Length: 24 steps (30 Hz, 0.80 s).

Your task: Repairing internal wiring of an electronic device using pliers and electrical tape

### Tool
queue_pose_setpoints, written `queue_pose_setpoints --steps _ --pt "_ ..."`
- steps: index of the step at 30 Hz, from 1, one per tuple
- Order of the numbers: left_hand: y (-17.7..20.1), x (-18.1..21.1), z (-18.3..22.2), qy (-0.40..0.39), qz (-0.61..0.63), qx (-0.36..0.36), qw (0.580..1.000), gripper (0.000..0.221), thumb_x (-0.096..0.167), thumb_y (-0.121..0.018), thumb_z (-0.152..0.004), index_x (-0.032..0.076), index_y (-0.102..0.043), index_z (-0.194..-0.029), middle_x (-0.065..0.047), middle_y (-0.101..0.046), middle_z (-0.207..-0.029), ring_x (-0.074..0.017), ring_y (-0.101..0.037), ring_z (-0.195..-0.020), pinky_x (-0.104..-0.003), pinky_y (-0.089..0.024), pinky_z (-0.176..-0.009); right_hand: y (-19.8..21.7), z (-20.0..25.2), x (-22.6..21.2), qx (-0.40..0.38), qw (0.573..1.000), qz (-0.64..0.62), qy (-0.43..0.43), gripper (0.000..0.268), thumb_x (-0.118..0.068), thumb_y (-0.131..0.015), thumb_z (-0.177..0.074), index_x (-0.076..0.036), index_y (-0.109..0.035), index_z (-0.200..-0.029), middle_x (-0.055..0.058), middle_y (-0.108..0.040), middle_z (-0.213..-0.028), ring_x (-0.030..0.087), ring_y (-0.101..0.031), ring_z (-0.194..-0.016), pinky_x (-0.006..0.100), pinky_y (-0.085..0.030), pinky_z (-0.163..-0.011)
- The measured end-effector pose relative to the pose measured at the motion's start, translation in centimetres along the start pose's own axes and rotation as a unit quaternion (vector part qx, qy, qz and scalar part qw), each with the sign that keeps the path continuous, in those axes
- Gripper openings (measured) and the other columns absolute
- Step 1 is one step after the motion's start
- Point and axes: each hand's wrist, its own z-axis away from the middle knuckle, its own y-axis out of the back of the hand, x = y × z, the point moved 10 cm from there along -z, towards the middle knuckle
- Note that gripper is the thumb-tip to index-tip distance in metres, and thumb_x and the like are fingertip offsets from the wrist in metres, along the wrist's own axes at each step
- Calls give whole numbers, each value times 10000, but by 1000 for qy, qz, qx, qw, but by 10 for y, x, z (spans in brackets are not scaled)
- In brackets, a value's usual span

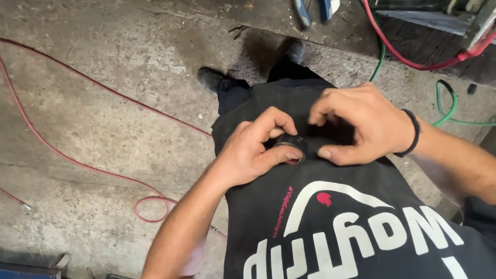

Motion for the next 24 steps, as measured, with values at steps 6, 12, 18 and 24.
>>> queue_pose_setpoints --steps 6,12,18,24 --pt "1 0 -4 0 5 -12 1000 344 345 -761 -940 141 -596 -1164 7 -756 -750 -205 -699 -669 -315 -541 -671 -6 -14 -11 -47 998 29 -42 253 -354 -759 -877 -120 -688 -943 33 -672 -766 297 -698 -667 391 -535 -532" --pt "7 3 -5 9 9 -12 1000 332 348 -745 -951 144 -592 -1164 -1 -755 -742 -227 -694 -665 -330 -535 -673 -7 -20 -8 -49 995 4 -82 170 -270 -789 -866 -129 -709 -918 44 -692 -753 309 -711 -675 395 -543 -553" --pt "12 7 -1 -1 16 3 1000 307 323 -743 -954 149 -590 -1155 -5 -754 -745 -214 -697 -675 -327 -537 -680 -14 -21 0 -62 991 -32 -116 101 -210 -794 -858 -132 -738 -888 50 -711 -720 297 -726 -662 373 -550 -565" --pt "23 -37 9 -18 108 19 994 305 286 -740 -977 101 -613 -1184 -30 -749 -732 -102 -676 -673 -248 -532 -634 -33 -26 -1 -27 997 39 -65 115 -254 -765 -886 -147 -728 -905 29 -665 -706 275 -700 -643 377 -543 -537"
